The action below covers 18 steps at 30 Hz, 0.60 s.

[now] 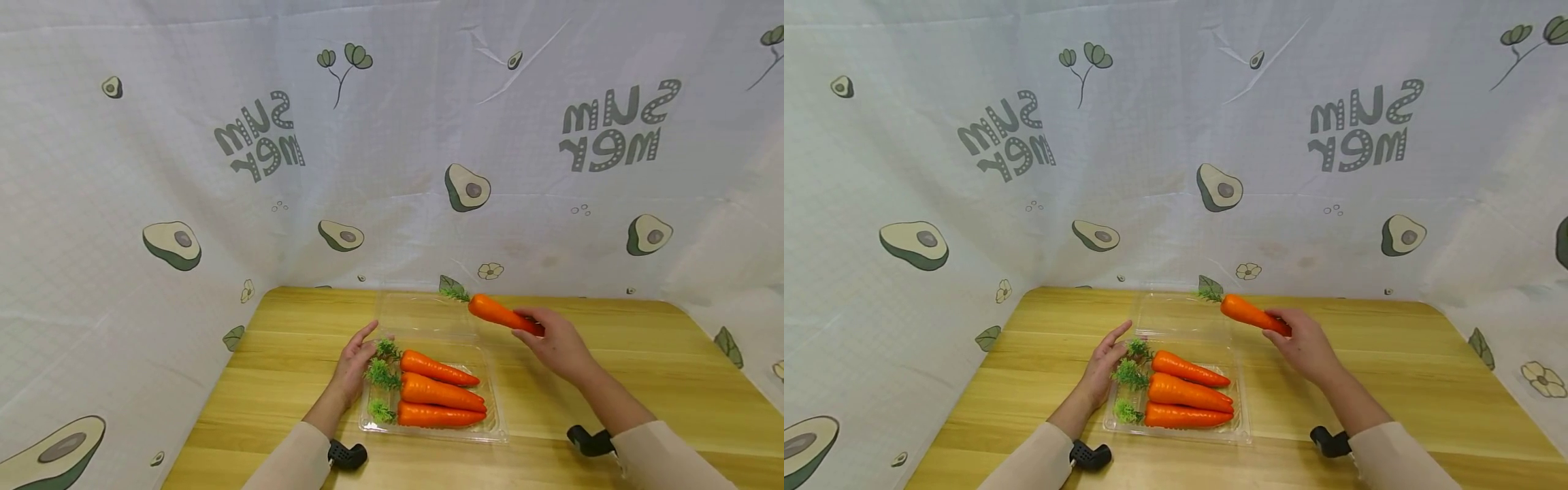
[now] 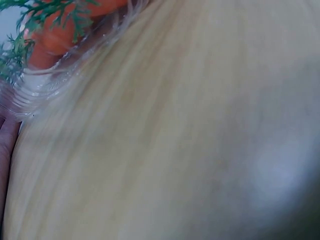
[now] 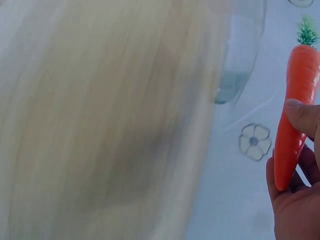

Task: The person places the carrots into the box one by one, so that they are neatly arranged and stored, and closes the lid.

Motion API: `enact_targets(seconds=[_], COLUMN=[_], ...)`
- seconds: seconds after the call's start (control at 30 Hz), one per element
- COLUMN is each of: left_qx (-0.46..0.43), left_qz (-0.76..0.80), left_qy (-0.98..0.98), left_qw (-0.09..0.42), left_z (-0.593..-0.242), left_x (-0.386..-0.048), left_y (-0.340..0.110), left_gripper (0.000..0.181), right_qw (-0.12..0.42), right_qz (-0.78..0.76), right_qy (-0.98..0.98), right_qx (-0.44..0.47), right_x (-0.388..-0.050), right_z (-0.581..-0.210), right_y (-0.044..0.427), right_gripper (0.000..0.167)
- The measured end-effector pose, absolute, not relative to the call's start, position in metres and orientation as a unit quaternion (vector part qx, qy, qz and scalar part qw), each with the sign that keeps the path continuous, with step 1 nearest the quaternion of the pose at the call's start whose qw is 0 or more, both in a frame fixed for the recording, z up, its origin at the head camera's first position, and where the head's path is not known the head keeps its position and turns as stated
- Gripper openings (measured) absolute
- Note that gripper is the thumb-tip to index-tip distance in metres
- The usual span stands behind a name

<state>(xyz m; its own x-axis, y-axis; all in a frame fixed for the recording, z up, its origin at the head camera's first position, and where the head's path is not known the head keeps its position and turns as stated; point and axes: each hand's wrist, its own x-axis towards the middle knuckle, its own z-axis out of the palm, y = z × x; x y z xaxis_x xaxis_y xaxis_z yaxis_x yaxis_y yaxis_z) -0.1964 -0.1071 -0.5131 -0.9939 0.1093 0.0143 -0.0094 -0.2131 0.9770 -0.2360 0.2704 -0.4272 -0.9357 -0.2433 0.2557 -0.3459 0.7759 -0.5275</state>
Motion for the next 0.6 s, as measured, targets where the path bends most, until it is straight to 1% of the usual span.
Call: enact_targets(seconds=[0.2,0.6], left_qx=[0.044,0.031], left_qz=[0.784,0.778], left_qy=[0.619,0.626], left_qw=[0.034,0.030], left_z=[-0.514,-0.512], left_x=[-0.196,-0.195], left_y=[-0.107,-0.107], left_gripper=[0.058,0.057], right_qw=[0.115,0.124], right_qz=[0.291,0.286], right_qy=[-0.927,-0.908], right_qx=[0.207,0.281], right_x=[-0.225,-0.205], right_z=[-0.418,-0.413], right_y=[0.252,0.224], right_gripper=[0.039,0.038])
